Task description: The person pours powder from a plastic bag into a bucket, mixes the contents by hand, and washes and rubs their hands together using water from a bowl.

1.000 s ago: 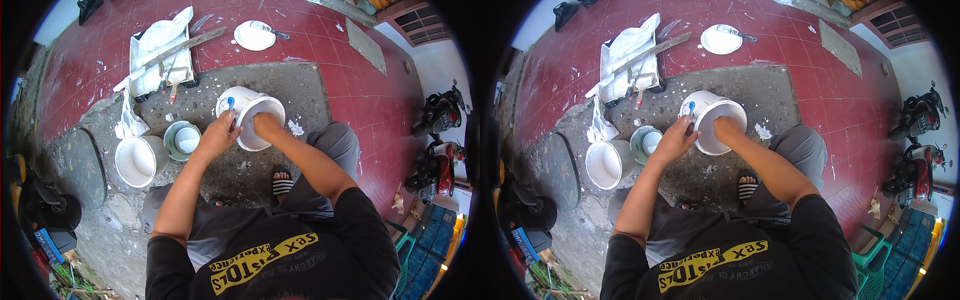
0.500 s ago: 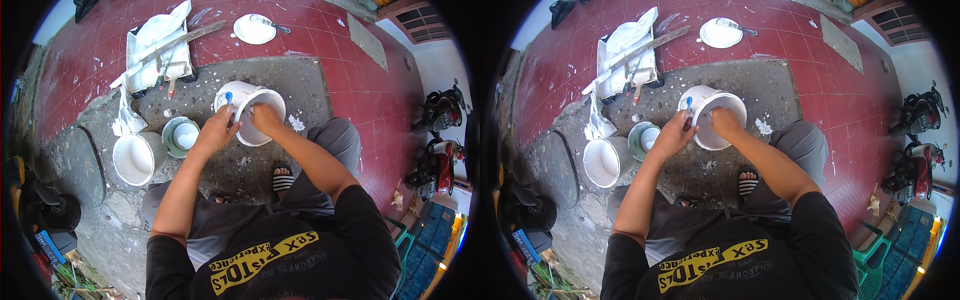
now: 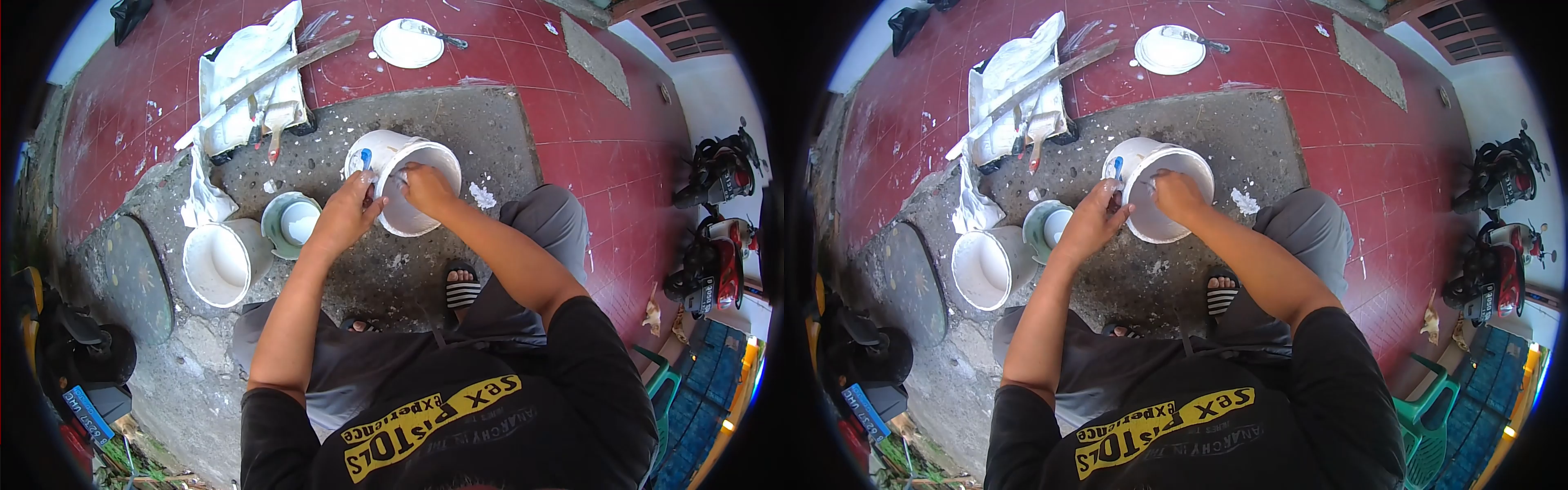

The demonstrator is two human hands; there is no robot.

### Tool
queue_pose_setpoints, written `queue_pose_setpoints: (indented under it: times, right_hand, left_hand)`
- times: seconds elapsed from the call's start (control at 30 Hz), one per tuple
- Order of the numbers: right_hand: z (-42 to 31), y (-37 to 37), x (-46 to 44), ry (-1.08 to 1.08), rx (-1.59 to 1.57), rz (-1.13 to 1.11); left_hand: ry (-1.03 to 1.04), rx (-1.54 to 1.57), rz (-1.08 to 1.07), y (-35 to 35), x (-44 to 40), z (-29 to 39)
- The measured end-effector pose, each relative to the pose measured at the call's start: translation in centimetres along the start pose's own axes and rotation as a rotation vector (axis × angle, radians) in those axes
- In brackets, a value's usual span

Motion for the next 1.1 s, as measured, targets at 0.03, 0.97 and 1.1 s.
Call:
queue_pose_setpoints:
  times: [0.03, 0.97, 1.1]
  right_hand:
    - [-0.1, 0.0, 0.1, 0.0, 0.002, 0.002]
    - [0.8, 1.2, 0.6, -0.035, 0.179, -0.149]
    - [0.4, -1.0, -0.3, 0.096, 0.242, -0.051]
  left_hand:
    - [0.003, 0.001, 0.0, 0.0, -0.1, 0.0]
    - [0.008, -0.021, -0.005, -0.1, -0.3, -0.4]
    - [-0.007, 0.009, 0.005, 0.0, 0.0, -0.6]
Point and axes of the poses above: each hand's wrist, its own x-axis away from the middle knuckle, its own y-axis out of the palm, z = x × y, the point moved 4 cm from there along -x, towards the middle knuckle, and after that the axes turned 13 degrees about z, right-handed, at the moved point
